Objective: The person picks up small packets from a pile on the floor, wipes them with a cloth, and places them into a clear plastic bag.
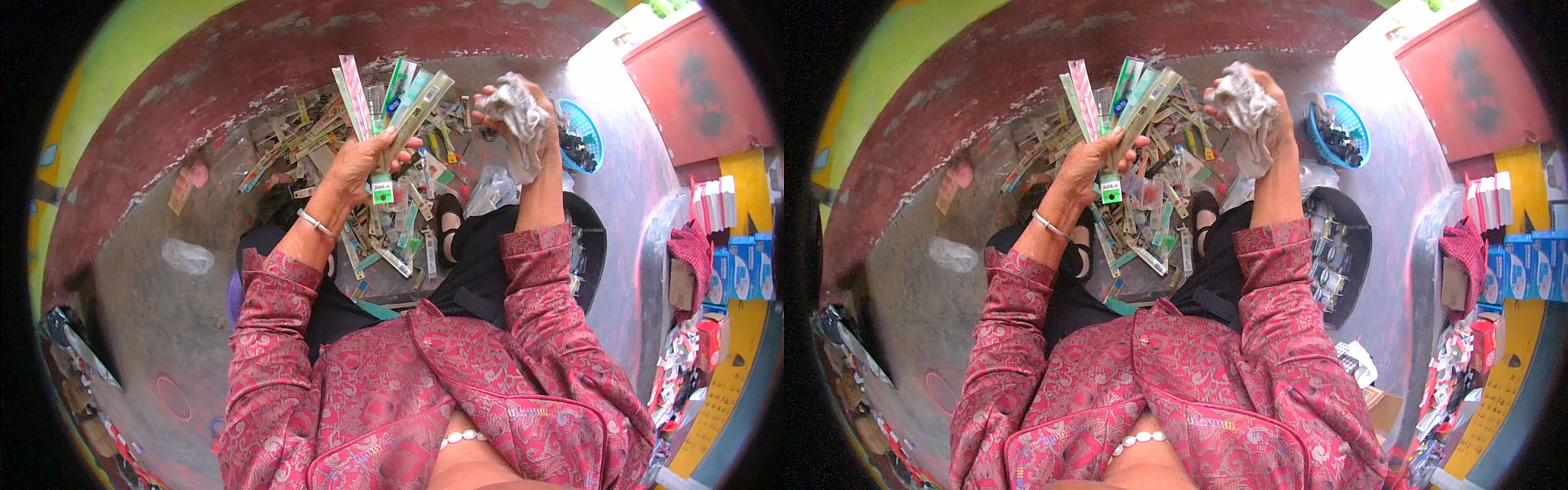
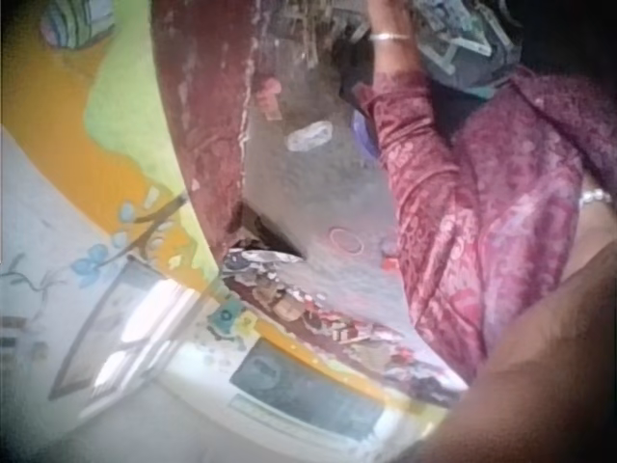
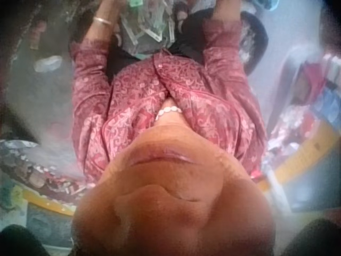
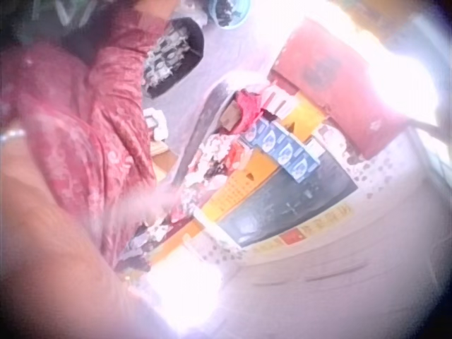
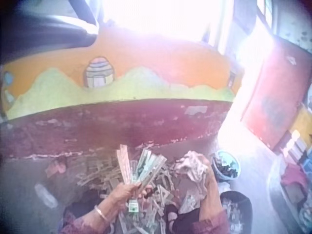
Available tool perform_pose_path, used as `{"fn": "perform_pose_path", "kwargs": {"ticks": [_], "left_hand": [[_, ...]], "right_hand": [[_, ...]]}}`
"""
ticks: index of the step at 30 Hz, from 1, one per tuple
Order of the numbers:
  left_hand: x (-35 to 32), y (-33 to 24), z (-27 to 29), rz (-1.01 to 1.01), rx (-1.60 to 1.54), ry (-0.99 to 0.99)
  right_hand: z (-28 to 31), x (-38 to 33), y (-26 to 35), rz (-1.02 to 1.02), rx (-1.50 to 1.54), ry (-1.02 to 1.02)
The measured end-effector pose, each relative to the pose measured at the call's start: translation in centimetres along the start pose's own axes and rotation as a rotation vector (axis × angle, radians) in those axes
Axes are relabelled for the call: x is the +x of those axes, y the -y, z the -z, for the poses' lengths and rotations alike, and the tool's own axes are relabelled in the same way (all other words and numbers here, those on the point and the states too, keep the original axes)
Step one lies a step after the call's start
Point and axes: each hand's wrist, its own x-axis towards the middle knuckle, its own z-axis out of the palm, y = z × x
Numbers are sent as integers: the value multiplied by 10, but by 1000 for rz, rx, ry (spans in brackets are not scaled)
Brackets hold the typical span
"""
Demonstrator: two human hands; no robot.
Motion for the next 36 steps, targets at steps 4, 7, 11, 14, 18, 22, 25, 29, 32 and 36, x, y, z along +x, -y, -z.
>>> {"fn": "perform_pose_path", "kwargs": {"ticks": [4,7,11,14,18,22,25,29,32,36], "left_hand": [[-2,18,-13,-49,-41,-17],[-4,7,-17,-42,56,32],[-9,9,-16,28,73,172],[-13,9,-13,118,-10,274],[-12,9,-12,169,-203,315],[-4,12,-6,120,-136,294],[-14,6,-14,127,-32,166],[-11,14,-9,61,46,68],[-10,9,-7,6,9,48],[-10,10,-12,30,51,109]], "right_hand": [[-5,-3,-12,-187,-311,-64],[-38,6,-24,-135,-406,15],[-41,14,-37,-197,-301,78],[-36,15,-47,-267,-290,79],[-34,12,-44,-271,-346,42],[-28,22,-58,-187,-622,-33],[-33,23,-61,-194,-855,-135],[-33,18,-59,-100,-1102,-159],[-46,12,-42,174,-958,-417],[-52,-1,-35,491,-1030,-288]]}}
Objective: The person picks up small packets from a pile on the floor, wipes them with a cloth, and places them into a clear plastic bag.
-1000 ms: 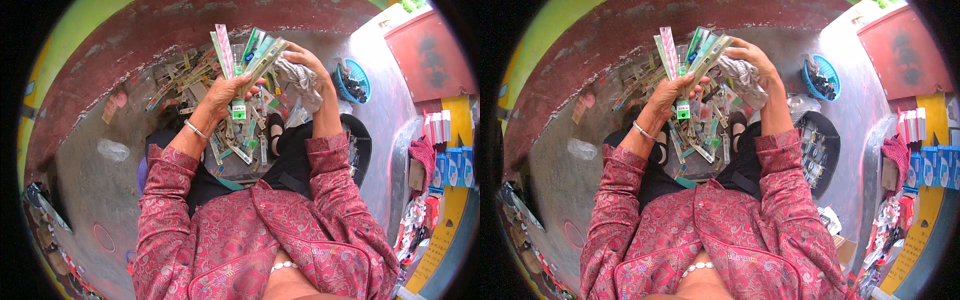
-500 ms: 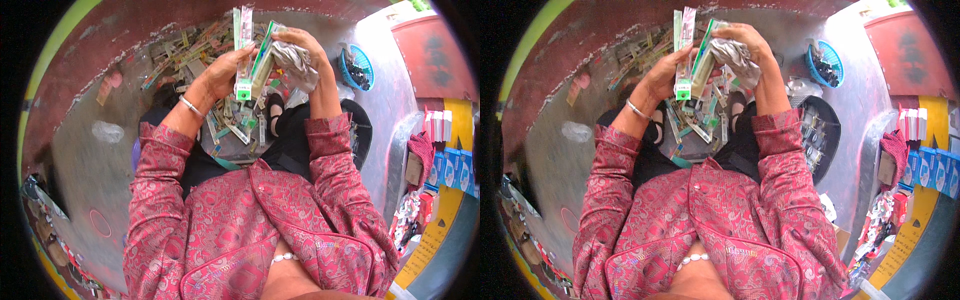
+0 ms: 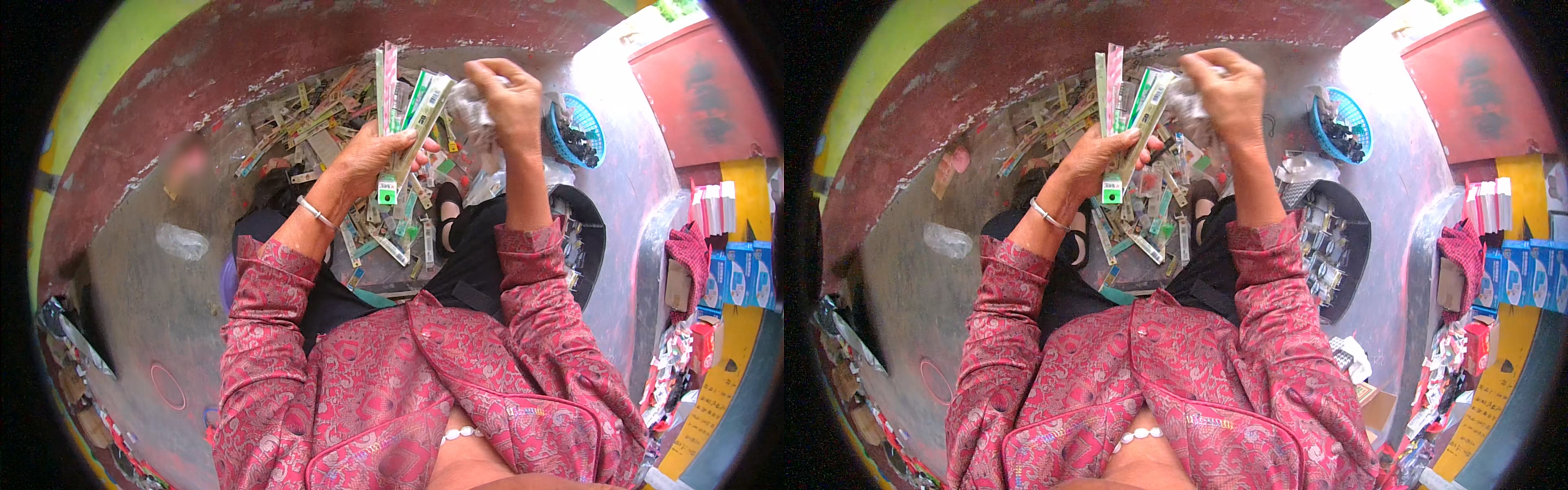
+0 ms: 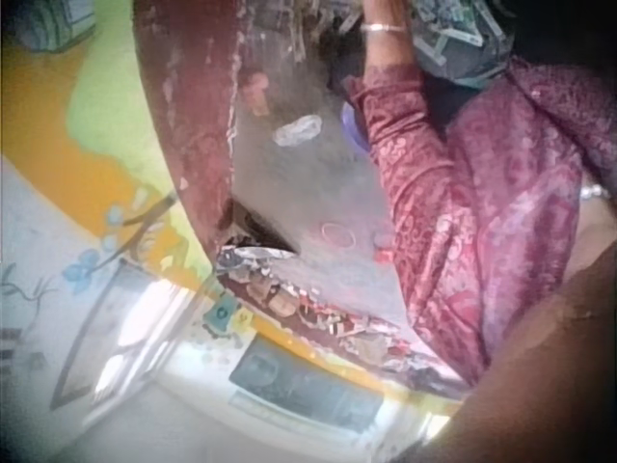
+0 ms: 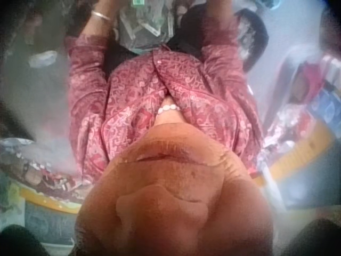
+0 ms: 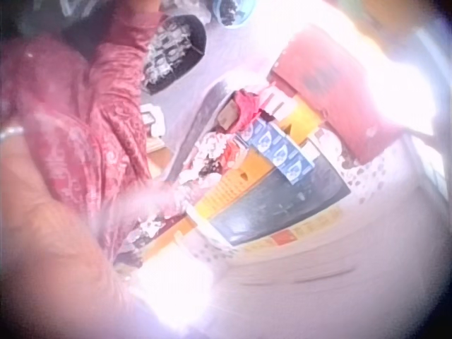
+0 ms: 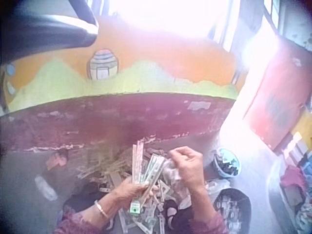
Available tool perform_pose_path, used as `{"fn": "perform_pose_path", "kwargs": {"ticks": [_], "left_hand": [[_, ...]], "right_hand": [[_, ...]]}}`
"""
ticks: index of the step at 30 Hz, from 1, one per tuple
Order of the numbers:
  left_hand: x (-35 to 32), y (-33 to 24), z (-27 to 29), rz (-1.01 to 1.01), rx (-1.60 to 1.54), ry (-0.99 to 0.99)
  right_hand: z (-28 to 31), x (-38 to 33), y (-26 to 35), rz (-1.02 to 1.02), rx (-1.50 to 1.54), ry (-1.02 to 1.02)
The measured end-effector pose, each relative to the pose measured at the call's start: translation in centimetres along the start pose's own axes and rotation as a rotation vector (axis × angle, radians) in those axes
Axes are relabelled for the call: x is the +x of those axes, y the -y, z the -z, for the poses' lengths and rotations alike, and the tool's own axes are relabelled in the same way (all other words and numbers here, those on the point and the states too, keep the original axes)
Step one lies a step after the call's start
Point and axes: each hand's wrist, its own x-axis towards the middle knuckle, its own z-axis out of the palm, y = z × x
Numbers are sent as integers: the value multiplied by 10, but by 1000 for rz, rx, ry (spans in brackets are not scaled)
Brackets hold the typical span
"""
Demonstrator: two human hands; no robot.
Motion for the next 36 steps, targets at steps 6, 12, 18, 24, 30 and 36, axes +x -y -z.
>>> {"fn": "perform_pose_path", "kwargs": {"ticks": [6,12,18,24,30,36], "left_hand": [[1,7,-2,-74,245,-64],[0,-5,4,-17,259,25],[1,0,4,-93,100,-21],[-2,-5,-7,-58,95,8],[2,-1,-2,-43,42,-68],[-12,-4,-5,-76,125,-16]], "right_hand": [[-34,-16,1,108,-509,202],[-17,0,-6,-380,410,327],[-7,3,-4,-351,363,216],[-4,6,-18,-201,23,88],[-12,-1,4,503,-264,-246],[-30,2,-15,692,-637,-167]]}}
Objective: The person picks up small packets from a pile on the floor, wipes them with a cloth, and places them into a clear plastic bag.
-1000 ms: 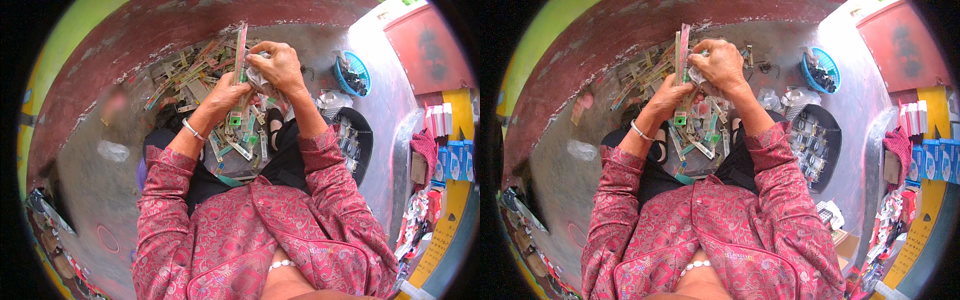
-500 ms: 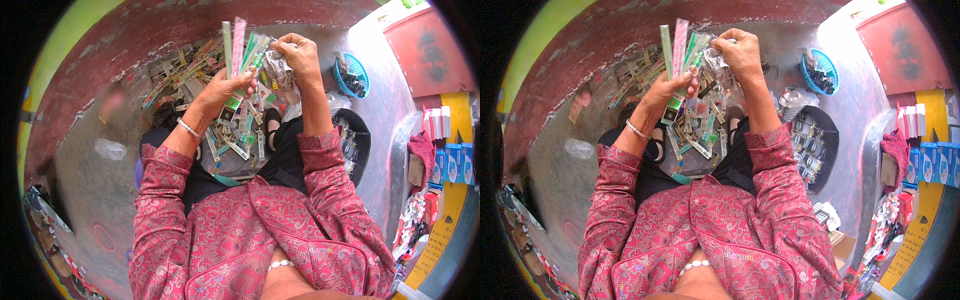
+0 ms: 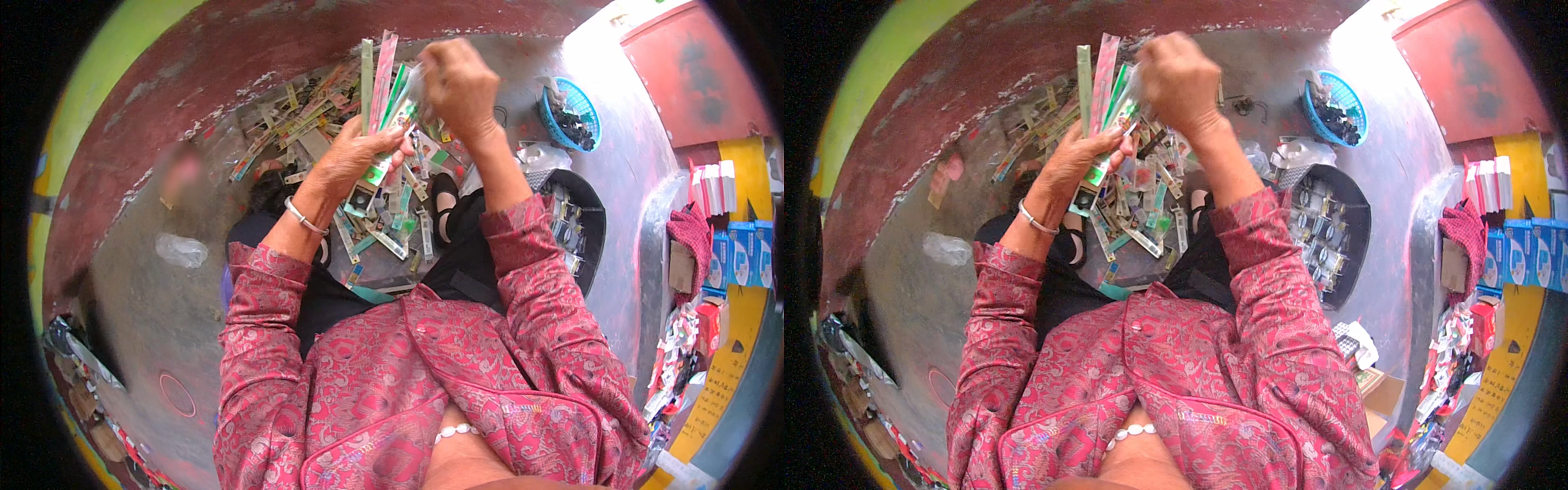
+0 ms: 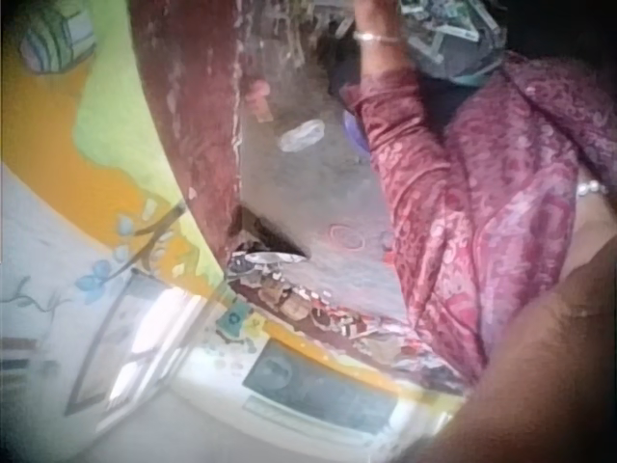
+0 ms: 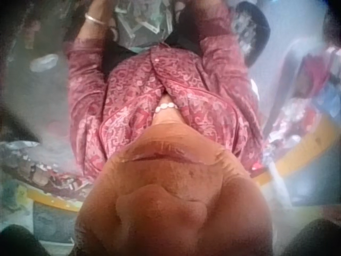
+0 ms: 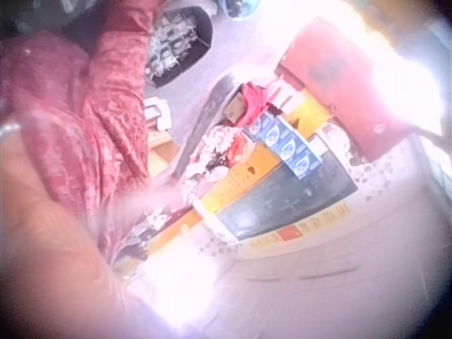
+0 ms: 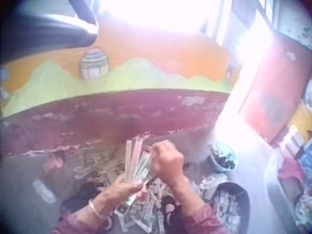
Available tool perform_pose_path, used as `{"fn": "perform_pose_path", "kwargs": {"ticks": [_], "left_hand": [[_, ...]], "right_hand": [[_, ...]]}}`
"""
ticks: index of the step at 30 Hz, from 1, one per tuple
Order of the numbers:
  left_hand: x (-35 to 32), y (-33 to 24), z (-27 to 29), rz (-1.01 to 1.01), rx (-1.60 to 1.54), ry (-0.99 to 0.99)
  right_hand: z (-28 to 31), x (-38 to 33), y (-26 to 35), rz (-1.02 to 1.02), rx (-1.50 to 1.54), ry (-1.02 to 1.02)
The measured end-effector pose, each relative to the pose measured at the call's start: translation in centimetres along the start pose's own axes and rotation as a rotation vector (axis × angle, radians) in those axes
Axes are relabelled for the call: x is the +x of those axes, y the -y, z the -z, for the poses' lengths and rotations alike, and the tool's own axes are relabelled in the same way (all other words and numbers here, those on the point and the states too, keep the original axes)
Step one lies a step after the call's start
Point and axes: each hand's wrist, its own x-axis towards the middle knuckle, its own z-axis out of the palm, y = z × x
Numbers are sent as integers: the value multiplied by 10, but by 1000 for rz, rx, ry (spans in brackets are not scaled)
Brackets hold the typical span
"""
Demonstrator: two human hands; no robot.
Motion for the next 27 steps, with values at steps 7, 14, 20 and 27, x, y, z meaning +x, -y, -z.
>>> {"fn": "perform_pose_path", "kwargs": {"ticks": [7,14,20,27], "left_hand": [[-1,-3,4,52,-149,51],[-10,-14,1,179,-68,261],[-10,-10,0,201,-61,273],[-4,-13,3,195,-47,252]], "right_hand": [[15,6,-60,-691,355,-99],[32,20,-48,-810,1206,703],[33,22,-34,-772,1229,743],[45,25,-64,-1046,1275,51]]}}
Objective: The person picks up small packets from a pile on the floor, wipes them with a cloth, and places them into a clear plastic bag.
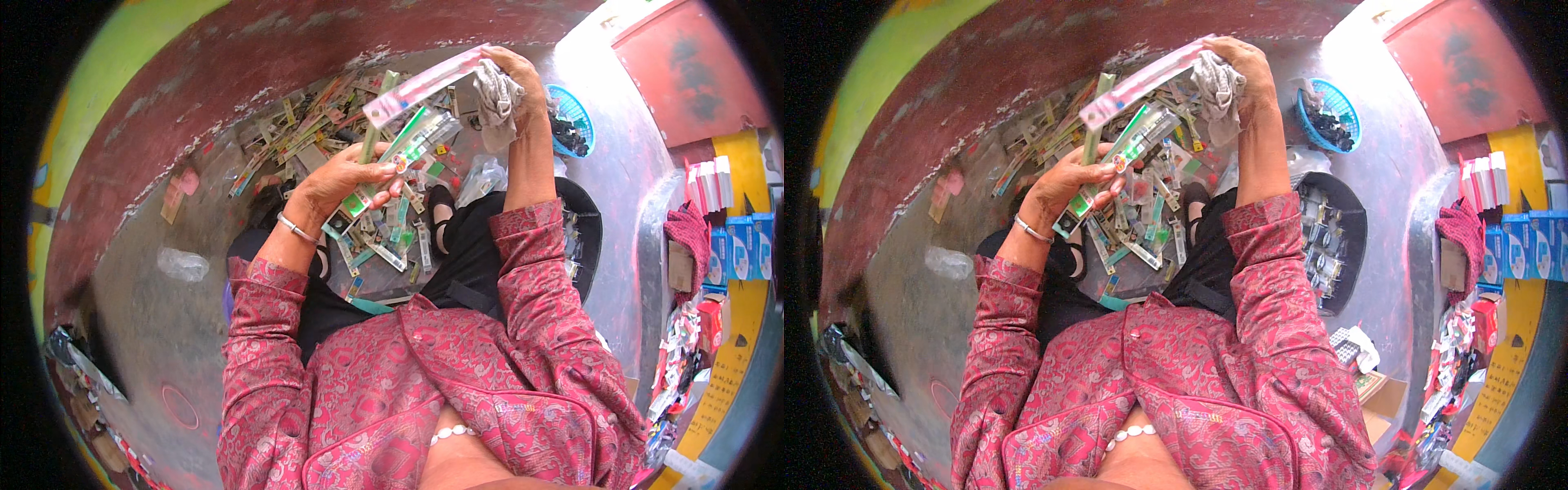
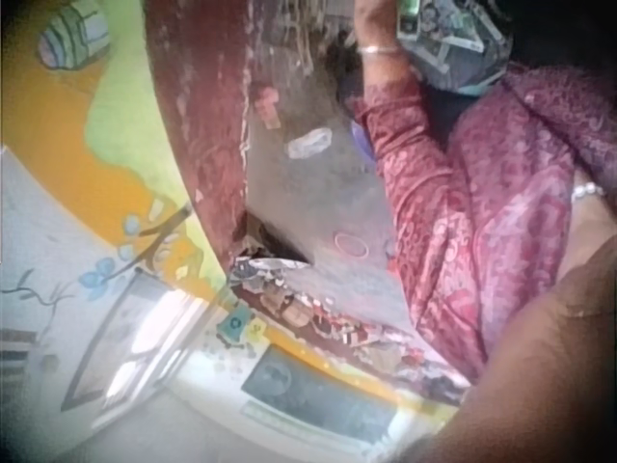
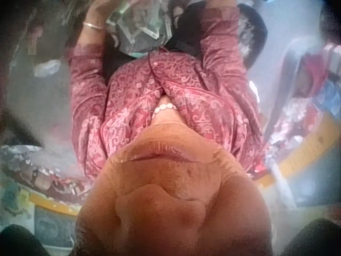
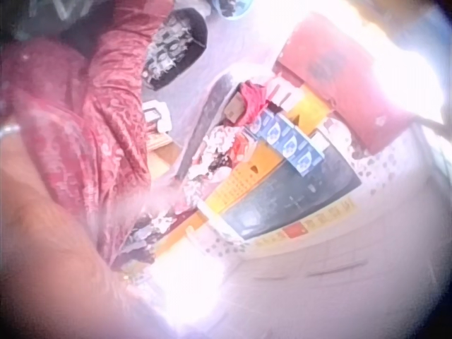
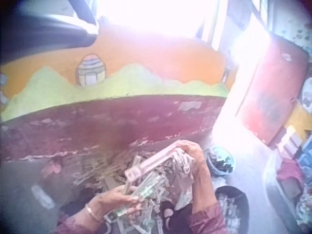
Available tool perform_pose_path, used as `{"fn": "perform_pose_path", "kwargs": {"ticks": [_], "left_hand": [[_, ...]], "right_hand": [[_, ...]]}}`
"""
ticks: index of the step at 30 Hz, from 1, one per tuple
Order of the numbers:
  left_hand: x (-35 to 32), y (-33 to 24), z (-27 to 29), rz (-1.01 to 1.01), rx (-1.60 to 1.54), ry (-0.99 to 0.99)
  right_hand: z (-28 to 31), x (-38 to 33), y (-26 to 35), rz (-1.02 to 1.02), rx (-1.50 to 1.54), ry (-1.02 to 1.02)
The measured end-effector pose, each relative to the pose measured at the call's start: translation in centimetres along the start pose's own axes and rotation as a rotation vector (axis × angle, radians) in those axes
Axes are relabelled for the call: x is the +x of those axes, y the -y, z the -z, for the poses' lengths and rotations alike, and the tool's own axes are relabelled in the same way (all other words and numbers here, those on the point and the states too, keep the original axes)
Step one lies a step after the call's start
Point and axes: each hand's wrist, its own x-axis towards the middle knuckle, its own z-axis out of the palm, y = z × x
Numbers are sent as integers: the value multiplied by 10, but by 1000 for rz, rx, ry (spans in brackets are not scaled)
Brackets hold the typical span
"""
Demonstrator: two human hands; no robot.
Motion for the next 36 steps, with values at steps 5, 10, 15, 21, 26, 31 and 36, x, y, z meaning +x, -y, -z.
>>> {"fn": "perform_pose_path", "kwargs": {"ticks": [5,10,15,21,26,31,36], "left_hand": [[5,2,16,9,-54,-171],[22,15,26,-52,-194,-303],[12,4,11,-20,-210,-159],[9,6,12,-108,-159,-214],[14,12,17,-129,-185,-288],[11,11,12,-122,9,-290],[0,3,-2,-172,-81,-318]], "right_hand": [[20,7,3,-102,123,-53],[-12,-13,-21,-165,-331,266],[-29,-16,-42,-130,-444,192],[-31,-16,-45,8,-567,147],[-48,-32,-28,628,-715,-249],[-77,-49,-64,1185,-1167,147],[-13,7,-44,827,-1348,-452]]}}
